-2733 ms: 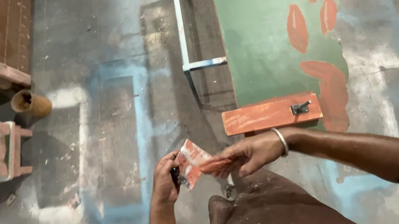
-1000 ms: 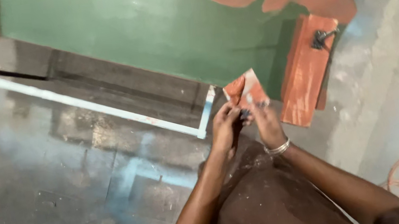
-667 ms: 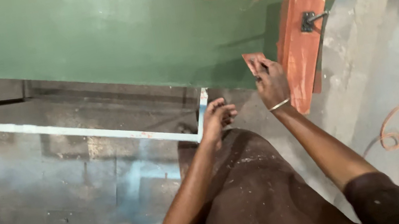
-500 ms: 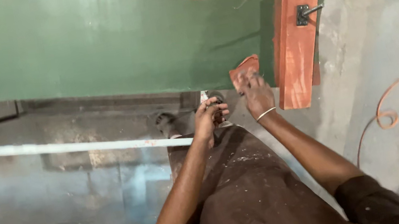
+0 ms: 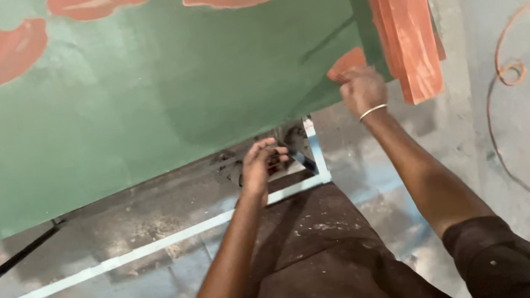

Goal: The person applies reddish-brown filler paste to a green board using a small rectangular tool. They repeatedly scoop paste from a pile on the board and spread it in patches across the surface, occasionally cleaning the tool on a wooden plank.

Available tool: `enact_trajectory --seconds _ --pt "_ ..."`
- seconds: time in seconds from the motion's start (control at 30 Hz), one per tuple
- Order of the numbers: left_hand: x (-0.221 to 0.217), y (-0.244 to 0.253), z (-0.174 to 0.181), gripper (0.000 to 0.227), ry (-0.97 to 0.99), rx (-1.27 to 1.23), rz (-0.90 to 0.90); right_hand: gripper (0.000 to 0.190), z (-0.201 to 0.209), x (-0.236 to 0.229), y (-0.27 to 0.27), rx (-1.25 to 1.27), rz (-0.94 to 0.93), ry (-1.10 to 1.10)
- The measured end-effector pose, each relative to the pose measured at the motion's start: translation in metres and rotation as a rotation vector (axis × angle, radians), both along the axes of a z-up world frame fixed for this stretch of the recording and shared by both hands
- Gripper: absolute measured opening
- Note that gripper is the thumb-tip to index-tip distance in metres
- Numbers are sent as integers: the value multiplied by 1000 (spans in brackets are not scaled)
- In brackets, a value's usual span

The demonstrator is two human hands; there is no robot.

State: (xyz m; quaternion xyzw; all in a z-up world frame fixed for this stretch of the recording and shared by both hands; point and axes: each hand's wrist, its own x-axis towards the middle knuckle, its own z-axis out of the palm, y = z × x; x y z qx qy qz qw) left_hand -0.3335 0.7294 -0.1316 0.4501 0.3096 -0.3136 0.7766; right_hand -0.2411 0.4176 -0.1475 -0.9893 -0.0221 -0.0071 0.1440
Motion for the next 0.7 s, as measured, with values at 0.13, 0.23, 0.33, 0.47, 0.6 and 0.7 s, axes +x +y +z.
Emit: enact_trajectory --seconds 0.13,0.23,0.33,0.47,0.6,0.7 --pt "-16 30 -2 23 -1 -2 22 29 28 -40 13 -35 178 81" --pt "-13 49 1 25 -43 46 31 34 55 -20 25 48 208 64" --pt "-24 73 6 27 -46 63 138 40 68 0 72 125 280 24" --pt "-17 112 7 28 -117 169 232 46 65 25 170 191 450 -54" --pt "1 170 9 28 -135 195 318 50 55 55 262 216 536 -134" --pt "8 215 3 27 -161 195 359 48 37 84 313 160 575 -121"
